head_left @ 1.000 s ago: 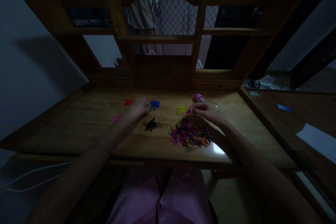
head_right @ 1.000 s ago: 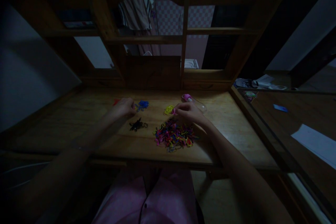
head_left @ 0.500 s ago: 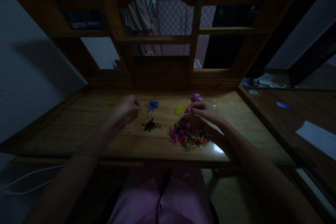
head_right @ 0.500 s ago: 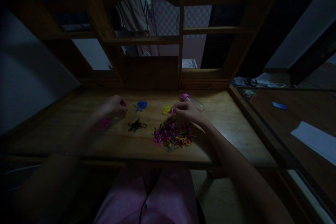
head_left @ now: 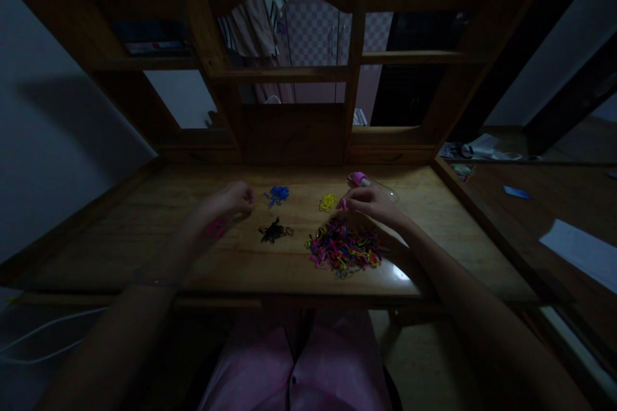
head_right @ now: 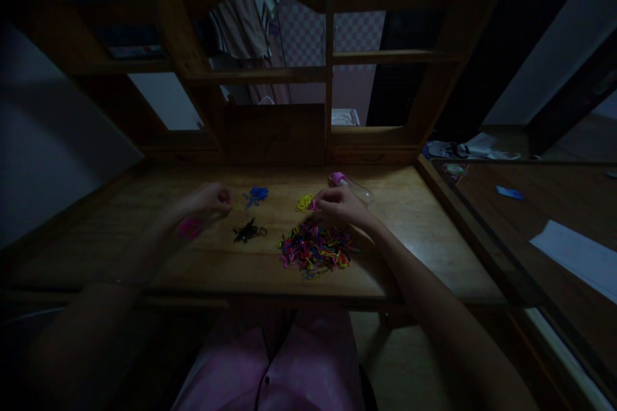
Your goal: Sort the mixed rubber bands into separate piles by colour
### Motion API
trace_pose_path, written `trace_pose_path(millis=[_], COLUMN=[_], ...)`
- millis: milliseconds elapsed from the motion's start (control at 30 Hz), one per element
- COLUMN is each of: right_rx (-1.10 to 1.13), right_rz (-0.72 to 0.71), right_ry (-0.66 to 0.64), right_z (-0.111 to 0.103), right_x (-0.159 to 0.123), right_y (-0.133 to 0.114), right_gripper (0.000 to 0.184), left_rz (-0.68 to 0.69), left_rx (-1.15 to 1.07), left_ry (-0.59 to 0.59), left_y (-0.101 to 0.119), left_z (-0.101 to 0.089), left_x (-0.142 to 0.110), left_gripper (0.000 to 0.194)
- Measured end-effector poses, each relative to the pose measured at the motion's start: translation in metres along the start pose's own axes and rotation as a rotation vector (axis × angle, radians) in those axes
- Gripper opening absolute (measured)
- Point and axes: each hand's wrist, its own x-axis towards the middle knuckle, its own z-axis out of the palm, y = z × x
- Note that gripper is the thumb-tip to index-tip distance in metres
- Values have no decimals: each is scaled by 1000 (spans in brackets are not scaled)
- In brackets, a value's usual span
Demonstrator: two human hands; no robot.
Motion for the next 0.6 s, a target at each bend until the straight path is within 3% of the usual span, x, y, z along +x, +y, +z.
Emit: trace_pose_path(millis=[333,467,533,600], right_rx=[-16,19,10,-10], right_rz=[-14,-33,-23,-1], right_ry=[-4,-3,11,47], right_z=[0,-1,-1,-1], right_x=[1,2,2,2], right_y=[4,5,5,3], right_gripper=[21,22,21,21], left_rz=[86,283,382,451], left_rx=[-23,-258,-391,-389], left_ry=[5,58,79,93], left_y=[7,44,73,102], left_z=[-4,-8,-2,11], left_x=[-3,-9,-10,-9], left_gripper=[13,21,20,15])
